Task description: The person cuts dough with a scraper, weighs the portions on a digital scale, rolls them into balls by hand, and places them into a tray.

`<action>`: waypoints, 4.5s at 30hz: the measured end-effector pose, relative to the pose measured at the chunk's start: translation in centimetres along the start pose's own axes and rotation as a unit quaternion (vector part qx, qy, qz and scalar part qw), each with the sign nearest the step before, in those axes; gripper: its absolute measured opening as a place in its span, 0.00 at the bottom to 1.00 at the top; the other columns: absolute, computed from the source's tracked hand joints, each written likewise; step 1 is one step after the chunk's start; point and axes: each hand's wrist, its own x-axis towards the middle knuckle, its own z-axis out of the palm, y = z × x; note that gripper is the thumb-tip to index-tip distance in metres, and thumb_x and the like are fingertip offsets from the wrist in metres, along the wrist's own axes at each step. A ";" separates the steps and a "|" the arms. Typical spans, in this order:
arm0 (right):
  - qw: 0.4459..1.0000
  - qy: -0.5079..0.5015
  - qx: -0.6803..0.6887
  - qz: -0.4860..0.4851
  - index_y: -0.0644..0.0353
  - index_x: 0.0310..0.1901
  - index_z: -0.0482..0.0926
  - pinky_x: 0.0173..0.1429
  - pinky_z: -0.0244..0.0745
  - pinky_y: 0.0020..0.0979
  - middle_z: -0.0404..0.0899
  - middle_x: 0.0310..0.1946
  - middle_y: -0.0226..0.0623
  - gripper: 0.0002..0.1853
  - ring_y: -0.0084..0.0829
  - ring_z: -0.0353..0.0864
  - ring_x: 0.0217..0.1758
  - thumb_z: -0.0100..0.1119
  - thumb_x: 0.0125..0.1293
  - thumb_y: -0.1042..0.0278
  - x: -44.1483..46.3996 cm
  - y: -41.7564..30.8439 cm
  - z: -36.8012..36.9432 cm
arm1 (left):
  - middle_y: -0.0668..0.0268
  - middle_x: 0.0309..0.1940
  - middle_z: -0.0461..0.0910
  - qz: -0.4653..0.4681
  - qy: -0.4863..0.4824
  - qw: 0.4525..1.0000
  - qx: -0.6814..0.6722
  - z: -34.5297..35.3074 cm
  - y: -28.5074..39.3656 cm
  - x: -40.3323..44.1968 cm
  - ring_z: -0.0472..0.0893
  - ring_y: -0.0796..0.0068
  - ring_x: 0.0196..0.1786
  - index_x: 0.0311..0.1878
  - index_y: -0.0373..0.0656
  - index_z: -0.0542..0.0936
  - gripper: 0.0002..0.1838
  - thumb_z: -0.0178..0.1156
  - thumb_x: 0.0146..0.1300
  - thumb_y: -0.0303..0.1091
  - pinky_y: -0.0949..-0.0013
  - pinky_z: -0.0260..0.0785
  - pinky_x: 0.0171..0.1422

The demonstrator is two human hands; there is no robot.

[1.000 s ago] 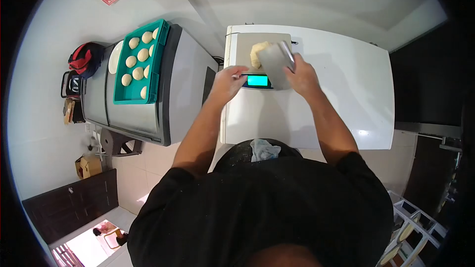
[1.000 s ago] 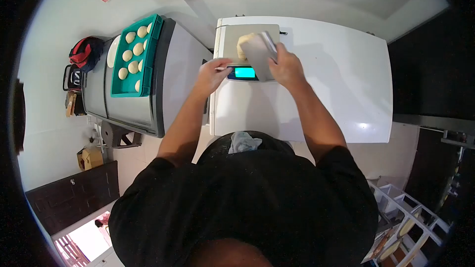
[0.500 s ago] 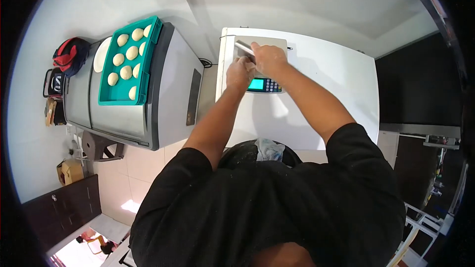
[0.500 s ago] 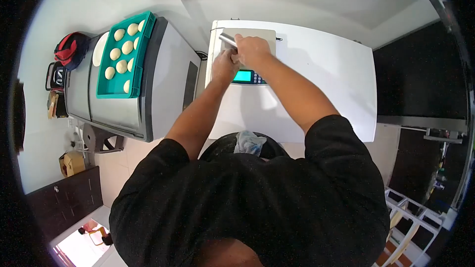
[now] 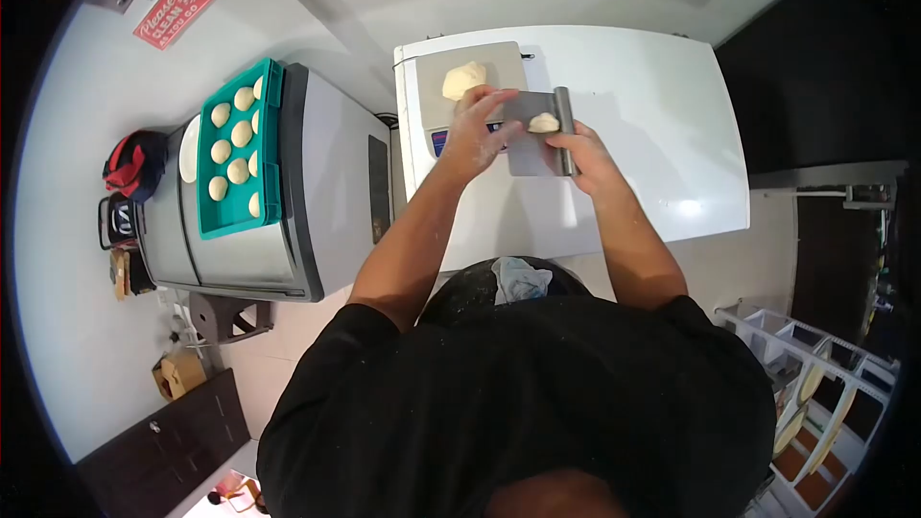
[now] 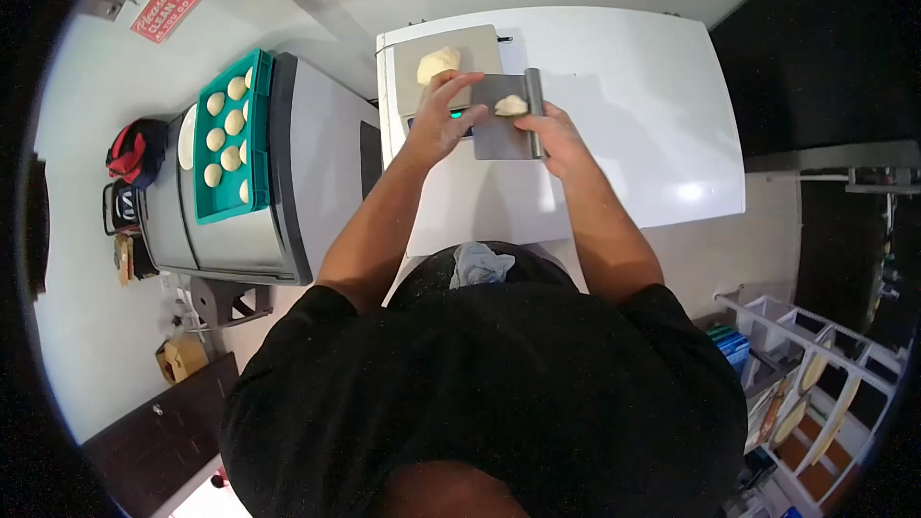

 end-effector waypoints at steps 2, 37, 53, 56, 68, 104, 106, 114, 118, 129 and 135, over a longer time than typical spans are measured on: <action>1.000 0.013 0.012 -0.018 0.65 0.57 0.77 0.53 0.82 0.30 0.84 0.45 0.37 0.19 0.30 0.85 0.46 0.60 0.63 0.81 -0.9 0.4 -3.3 | 0.59 0.47 0.82 0.002 -0.017 1.000 -0.012 0.5 -0.3 0.3 0.81 0.69 0.47 0.56 0.47 0.84 0.18 0.69 0.62 0.29 0.66 0.75 0.57; 0.592 -0.048 -0.750 -0.291 0.58 0.53 0.75 0.45 0.81 0.49 0.86 0.35 0.51 0.16 0.53 0.87 0.40 0.62 0.64 0.67 5.5 -6.8 10.9 | 0.60 0.46 0.90 -0.308 0.000 0.951 0.018 -3.0 -7.7 -2.2 0.88 0.66 0.47 0.49 0.43 0.88 0.12 0.67 0.62 0.30 0.66 0.79 0.55; 0.562 -0.028 -0.802 -0.199 0.63 0.53 0.73 0.53 0.83 0.47 0.86 0.41 0.55 0.20 0.52 0.87 0.48 0.63 0.61 0.65 9.2 -5.0 13.8 | 0.63 0.42 0.89 -0.175 0.059 0.976 0.116 -2.0 -10.8 0.5 0.86 0.56 0.44 0.44 0.45 0.89 0.09 0.71 0.59 0.31 0.60 0.79 0.50; 0.579 -0.069 -0.799 -0.147 0.65 0.53 0.73 0.55 0.81 0.47 0.84 0.44 0.60 0.21 0.55 0.85 0.51 0.61 0.59 0.67 6.2 -6.5 8.2 | 0.63 0.43 0.89 -0.239 0.050 0.969 0.043 -2.5 -12.0 -0.1 0.87 0.58 0.42 0.45 0.44 0.89 0.10 0.71 0.59 0.30 0.61 0.80 0.49; 0.884 0.297 -0.331 -0.144 0.68 0.52 0.79 0.48 0.77 0.34 0.84 0.41 0.40 0.18 0.30 0.81 0.41 0.64 0.60 0.74 -7.9 -4.4 -13.5 | 0.53 0.61 0.81 0.035 -0.175 0.979 0.099 15.7 0.7 -3.2 0.77 0.51 0.68 0.62 0.44 0.81 0.22 0.53 0.65 0.23 0.57 0.65 0.76; 0.658 0.083 -0.736 -0.138 0.62 0.50 0.72 0.44 0.80 0.56 0.84 0.32 0.58 0.15 0.60 0.86 0.37 0.58 0.62 0.70 -4.8 1.7 -0.4 | 0.53 0.36 0.86 -0.110 -0.208 0.969 0.076 6.9 -3.5 -8.1 0.85 0.48 0.42 0.43 0.39 0.86 0.09 0.64 0.60 0.29 0.52 0.77 0.50; 0.642 0.084 -0.749 -0.137 0.61 0.51 0.72 0.42 0.80 0.57 0.84 0.30 0.59 0.16 0.59 0.86 0.35 0.59 0.63 0.69 -4.4 2.1 0.1 | 0.53 0.36 0.85 -0.086 -0.190 0.975 0.070 7.3 -4.0 -8.6 0.85 0.48 0.42 0.42 0.40 0.86 0.08 0.63 0.60 0.29 0.52 0.77 0.49; 0.622 0.017 -0.772 -0.127 0.62 0.53 0.72 0.46 0.81 0.54 0.85 0.35 0.56 0.15 0.57 0.87 0.39 0.54 0.64 0.73 -3.0 1.9 1.5 | 0.54 0.36 0.85 -0.052 -0.153 0.986 0.033 7.2 -4.7 -9.5 0.85 0.51 0.41 0.41 0.42 0.86 0.07 0.63 0.60 0.26 0.52 0.77 0.47; 0.635 0.043 -0.764 -0.106 0.61 0.56 0.72 0.47 0.81 0.55 0.85 0.36 0.58 0.18 0.57 0.87 0.40 0.54 0.64 0.72 -3.5 1.8 0.1 | 0.56 0.34 0.85 -0.128 -0.069 0.989 -0.007 4.5 -4.0 -7.3 0.85 0.54 0.40 0.43 0.43 0.86 0.07 0.66 0.62 0.29 0.54 0.77 0.47; 0.695 0.158 -0.682 -0.162 0.62 0.56 0.71 0.46 0.79 0.58 0.83 0.32 0.61 0.21 0.63 0.84 0.39 0.58 0.61 0.71 -3.5 1.6 -5.2 | 0.56 0.48 0.85 -0.168 0.146 0.956 0.190 1.1 -7.6 -0.4 0.82 0.56 0.52 0.50 0.46 0.87 0.12 0.65 0.63 0.28 0.56 0.76 0.58; 0.698 0.149 -0.683 -0.152 0.59 0.57 0.72 0.46 0.80 0.58 0.84 0.32 0.61 0.20 0.63 0.85 0.39 0.56 0.63 0.69 -4.3 1.8 -3.7 | 0.57 0.68 0.75 -0.103 0.129 0.957 0.238 1.4 -5.8 -2.7 0.73 0.58 0.69 0.56 0.47 0.85 0.20 0.61 0.61 0.21 0.57 0.73 0.66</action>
